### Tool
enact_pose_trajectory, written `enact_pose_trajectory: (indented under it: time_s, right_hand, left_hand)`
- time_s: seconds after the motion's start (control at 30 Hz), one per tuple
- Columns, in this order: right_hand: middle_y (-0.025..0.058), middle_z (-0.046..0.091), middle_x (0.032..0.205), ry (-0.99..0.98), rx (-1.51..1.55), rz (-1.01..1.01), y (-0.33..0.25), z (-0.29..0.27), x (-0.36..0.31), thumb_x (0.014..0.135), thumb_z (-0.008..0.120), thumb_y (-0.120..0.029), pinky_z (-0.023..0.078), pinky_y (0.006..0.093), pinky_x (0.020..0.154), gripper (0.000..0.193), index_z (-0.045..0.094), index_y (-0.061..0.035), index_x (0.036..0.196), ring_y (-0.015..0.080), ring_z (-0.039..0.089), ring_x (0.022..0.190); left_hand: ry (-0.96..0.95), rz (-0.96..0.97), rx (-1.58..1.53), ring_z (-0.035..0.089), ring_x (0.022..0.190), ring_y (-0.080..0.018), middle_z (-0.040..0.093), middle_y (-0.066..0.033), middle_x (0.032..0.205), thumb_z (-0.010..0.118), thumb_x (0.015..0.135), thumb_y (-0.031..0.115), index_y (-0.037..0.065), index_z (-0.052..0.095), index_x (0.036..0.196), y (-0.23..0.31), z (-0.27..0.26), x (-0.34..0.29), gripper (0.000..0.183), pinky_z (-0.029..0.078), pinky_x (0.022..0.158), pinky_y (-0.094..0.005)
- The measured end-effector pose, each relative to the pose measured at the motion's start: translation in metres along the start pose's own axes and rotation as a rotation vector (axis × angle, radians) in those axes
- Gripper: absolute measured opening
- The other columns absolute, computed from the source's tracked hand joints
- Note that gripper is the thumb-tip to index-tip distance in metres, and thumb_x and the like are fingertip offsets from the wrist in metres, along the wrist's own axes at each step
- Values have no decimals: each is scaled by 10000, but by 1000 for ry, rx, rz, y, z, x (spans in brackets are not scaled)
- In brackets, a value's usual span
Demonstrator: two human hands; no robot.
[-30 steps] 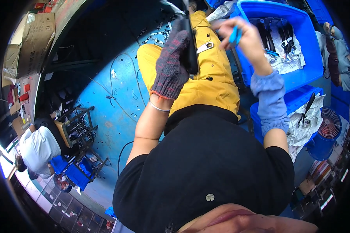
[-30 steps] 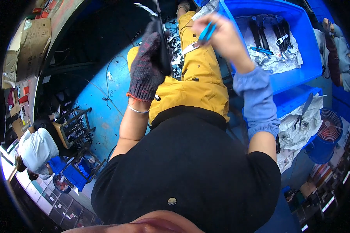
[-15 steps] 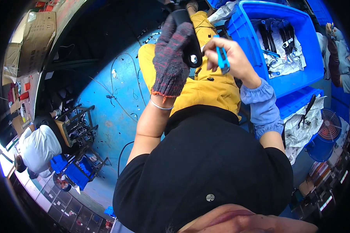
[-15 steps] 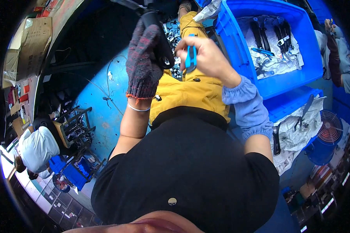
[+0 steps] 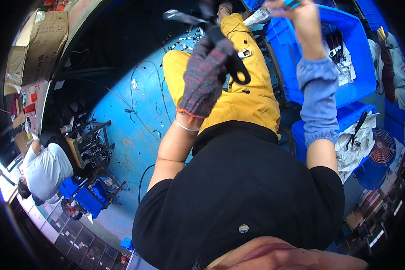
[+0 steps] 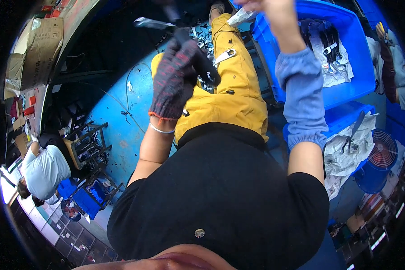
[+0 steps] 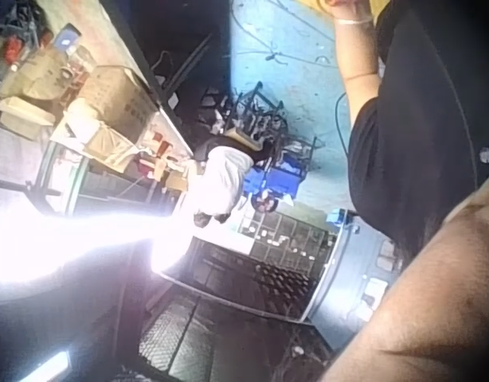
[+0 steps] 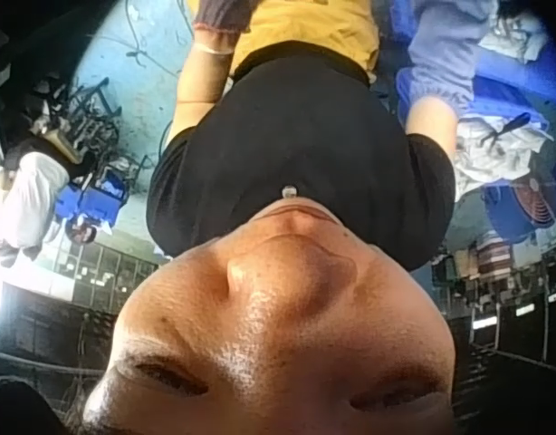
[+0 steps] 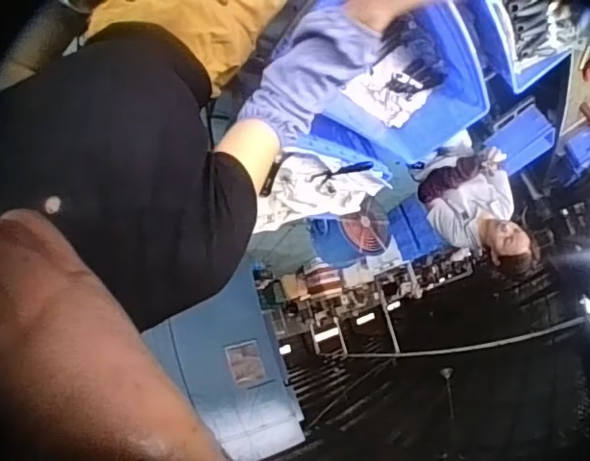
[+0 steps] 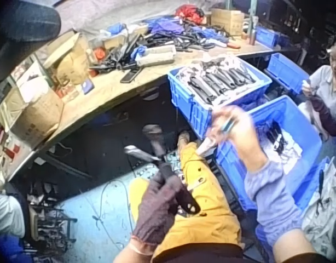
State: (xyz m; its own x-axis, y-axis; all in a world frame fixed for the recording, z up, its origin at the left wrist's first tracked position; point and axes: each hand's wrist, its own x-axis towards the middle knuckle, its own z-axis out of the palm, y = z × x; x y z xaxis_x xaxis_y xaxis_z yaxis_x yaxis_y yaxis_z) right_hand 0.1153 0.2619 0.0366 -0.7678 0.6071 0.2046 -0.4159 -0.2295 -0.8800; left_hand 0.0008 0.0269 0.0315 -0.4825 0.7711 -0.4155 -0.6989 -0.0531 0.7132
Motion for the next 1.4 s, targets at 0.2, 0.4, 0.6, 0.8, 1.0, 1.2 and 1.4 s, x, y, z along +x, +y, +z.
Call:
enact_pose_trajectory:
  time_s: [0.2, 0.4, 0.6, 0.8, 1.0, 1.2, 1.4]
  right_hand:
    - [71, 665, 882, 37, -372, 371, 45, 53, -73, 928, 585, -82, 541, 232, 637, 207, 630, 34, 1094, 161, 689, 779]
    - [63, 662, 740, 101, -323, 271, 25, 77, -86, 903, 637, -109, 512, 200, 558, 191, 659, 28, 1033, 107, 665, 644]
    - [56, 656, 715, 124, -367, 290, 28, 80, -81, 878, 656, -94, 508, 194, 546, 158, 656, 30, 975, 95, 647, 597]
    - [-8, 607, 703, 151, -356, 235, 46, 73, -78, 863, 664, -92, 465, 188, 535, 84, 633, -18, 887, 54, 594, 601]
    - [89, 679, 848, 23, -1345, -125, 70, 68, -72, 698, 616, 44, 509, 284, 703, 265, 651, -12, 955, 179, 670, 822]
    - [79, 671, 717, 60, -364, 118, 47, 72, -76, 921, 614, -120, 512, 215, 602, 177, 649, 31, 1004, 111, 660, 662]
    - [71, 657, 670, 17, -497, 160, 26, 79, -70, 902, 634, -107, 501, 214, 546, 147, 644, 34, 939, 109, 652, 615]
  left_hand:
    - [101, 335, -128, 620, 1033, -222, 609, -99, 1077, 670, 885, 153, 89, 479, 1206, 18, -3, 21, 380, 523, 859, -309]
    - [91, 378, -113, 606, 1000, -186, 569, -63, 1052, 724, 841, 157, 80, 507, 1145, 15, -2, 26, 381, 578, 772, -326]
    - [138, 555, 162, 604, 1088, -255, 564, -140, 1143, 681, 873, 129, 82, 428, 1246, 7, -2, 23, 453, 517, 926, -340]
    - [167, 495, -115, 606, 1056, -257, 572, -125, 1090, 701, 861, 168, 100, 436, 1224, 9, 8, 19, 454, 528, 919, -369]
    - [194, 458, -247, 599, 1046, -233, 590, -121, 1047, 710, 858, 190, 80, 457, 1175, 13, 13, 18, 420, 520, 902, -335]
    - [249, 502, -85, 599, 1055, -236, 575, -136, 1086, 711, 857, 202, 71, 444, 1199, 12, 6, 20, 454, 515, 921, -351]
    - [164, 532, -173, 596, 1081, -262, 559, -144, 1136, 721, 845, 171, 85, 406, 1266, 7, 11, 21, 533, 515, 937, -373]
